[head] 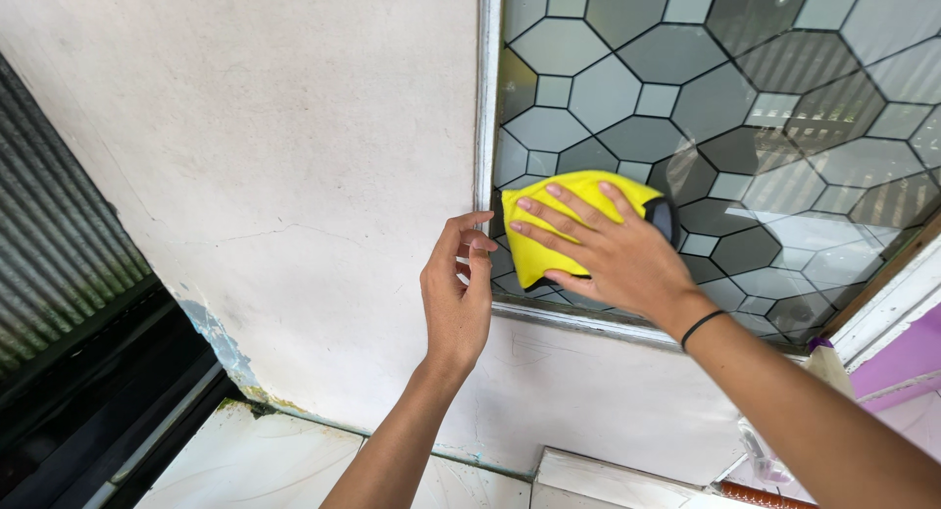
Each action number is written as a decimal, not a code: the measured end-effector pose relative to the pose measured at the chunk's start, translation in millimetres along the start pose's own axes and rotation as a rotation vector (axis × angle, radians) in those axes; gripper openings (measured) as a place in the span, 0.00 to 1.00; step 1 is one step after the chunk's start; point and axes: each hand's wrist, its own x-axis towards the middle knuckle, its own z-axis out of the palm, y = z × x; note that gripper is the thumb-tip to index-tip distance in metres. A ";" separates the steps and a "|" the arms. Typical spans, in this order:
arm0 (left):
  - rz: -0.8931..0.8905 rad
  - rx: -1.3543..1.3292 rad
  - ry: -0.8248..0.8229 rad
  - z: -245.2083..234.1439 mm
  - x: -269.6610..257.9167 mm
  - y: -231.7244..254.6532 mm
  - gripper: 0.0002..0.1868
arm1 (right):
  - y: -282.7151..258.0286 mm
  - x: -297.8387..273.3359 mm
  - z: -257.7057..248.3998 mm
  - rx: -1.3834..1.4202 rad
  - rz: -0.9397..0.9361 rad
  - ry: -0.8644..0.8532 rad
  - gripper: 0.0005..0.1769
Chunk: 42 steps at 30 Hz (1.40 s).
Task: The person wipes a patterned glass window with a yellow cloth. They spray the surface with a clear liquid from a spray bottle and continue wiping the window in circular and linear motions.
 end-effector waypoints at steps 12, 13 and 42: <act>-0.086 -0.050 -0.039 23.0 1.6 3.4 0.16 | 60.2 30.8 -37.5 0.034 0.302 0.221 0.46; -0.067 -0.054 -0.033 24.0 1.0 3.7 0.16 | 56.1 31.3 -37.1 0.044 0.333 0.220 0.46; 0.452 0.302 -0.141 96.0 21.7 23.1 0.32 | 11.2 -41.0 -67.3 0.527 0.534 0.396 0.29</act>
